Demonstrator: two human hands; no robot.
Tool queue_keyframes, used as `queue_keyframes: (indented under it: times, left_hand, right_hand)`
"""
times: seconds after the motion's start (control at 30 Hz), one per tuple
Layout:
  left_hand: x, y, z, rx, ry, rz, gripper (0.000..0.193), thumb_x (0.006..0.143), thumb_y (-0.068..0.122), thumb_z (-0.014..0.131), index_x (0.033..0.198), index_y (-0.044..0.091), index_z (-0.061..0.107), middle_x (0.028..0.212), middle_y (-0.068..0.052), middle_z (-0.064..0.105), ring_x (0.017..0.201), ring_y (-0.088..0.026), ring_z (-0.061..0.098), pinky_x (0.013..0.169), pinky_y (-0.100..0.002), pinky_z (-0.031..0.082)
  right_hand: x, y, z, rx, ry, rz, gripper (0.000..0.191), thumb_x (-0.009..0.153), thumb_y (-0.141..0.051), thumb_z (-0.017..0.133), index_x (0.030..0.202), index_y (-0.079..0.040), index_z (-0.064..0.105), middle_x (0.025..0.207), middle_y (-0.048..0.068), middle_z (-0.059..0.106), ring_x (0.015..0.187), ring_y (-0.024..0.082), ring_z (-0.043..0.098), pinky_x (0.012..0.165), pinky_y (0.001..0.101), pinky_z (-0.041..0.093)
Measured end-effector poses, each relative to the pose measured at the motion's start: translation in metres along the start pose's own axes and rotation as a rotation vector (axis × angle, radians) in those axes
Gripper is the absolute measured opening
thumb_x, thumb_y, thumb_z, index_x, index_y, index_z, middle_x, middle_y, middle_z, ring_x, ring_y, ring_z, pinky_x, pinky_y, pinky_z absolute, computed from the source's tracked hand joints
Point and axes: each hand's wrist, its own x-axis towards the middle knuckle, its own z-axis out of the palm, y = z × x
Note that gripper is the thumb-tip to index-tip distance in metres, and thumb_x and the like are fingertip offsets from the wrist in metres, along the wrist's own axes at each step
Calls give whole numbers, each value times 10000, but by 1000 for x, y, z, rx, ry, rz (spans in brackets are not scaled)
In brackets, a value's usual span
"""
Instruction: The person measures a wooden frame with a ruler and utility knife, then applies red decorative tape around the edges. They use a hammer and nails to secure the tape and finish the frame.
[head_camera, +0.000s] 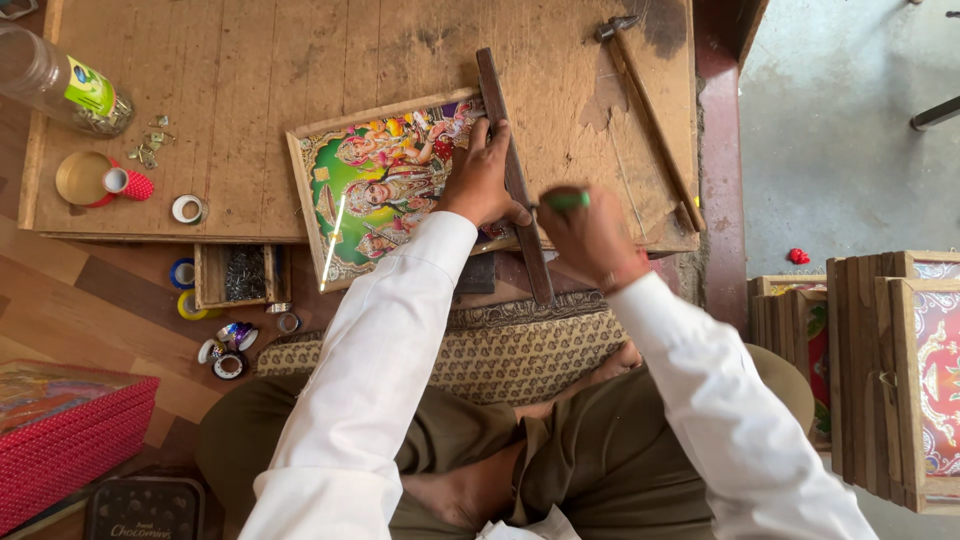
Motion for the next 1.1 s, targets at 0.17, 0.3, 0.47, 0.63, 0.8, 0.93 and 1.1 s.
queue_keyframes:
  times: [0.17,0.3,0.47,0.63,0.8,0.93,1.1]
  left_hand:
    - [12,-9,6,4,9,21,1450,371,338,1061,1554,40,277,1592,-193,279,1326,-439,498,1085,-431,471]
    - [25,-16,7,60,11,17,1445,377,354,1066,1550,46,280,1595,-189,268,1384,-442,422,1114,-443,428]
    - [29,-23,6,-83,85,77,1361,479,344,1056,1528,0,259,1580,-235,247,1417,-425,370,1143,-437,368]
    - [-42,-57,-14,-220,324,169,972,725,298,948,1499,4,438,1560,-224,434,1423,-385,483,1168,-433,423]
    - [-137,-103,-45,98,391,-129,979,635,240,957,1456,-4,482,1541,-270,374,1406,-451,405,1142,-483,338]
    - [-162,-114,-37,19,455,-195,992,660,210,932,1485,-52,448,1584,-300,334,1416,-465,389,1152,-472,343]
    - [-155,-112,-16,13,540,-224,875,694,218,926,1423,-65,533,1554,-306,385,1412,-466,405,1164,-473,350]
  right_hand:
    - [-35,-29,-9,88,22,272,145,895,-155,642,860,-63,748,640,177,617,570,393,640,492,436,503]
    - [-32,-30,-2,118,120,314,156,874,-149,617,841,-43,726,758,180,663,679,392,681,606,445,543]
    - [-27,-25,19,41,167,351,192,909,-128,600,1038,-25,700,959,202,714,790,395,702,729,475,546]
    - [-20,-27,30,-80,-83,443,475,817,-328,782,1144,-6,658,913,222,702,744,375,713,656,466,564]
    - [-12,11,14,-61,-73,665,310,892,-319,692,1115,-106,721,874,154,751,731,326,749,679,444,603]
    - [-16,40,15,-238,218,400,279,833,-302,800,983,-67,792,841,209,717,685,367,699,628,465,555]
    - [-10,49,33,124,17,591,263,936,-331,738,966,-79,806,687,157,718,597,283,696,586,408,537]
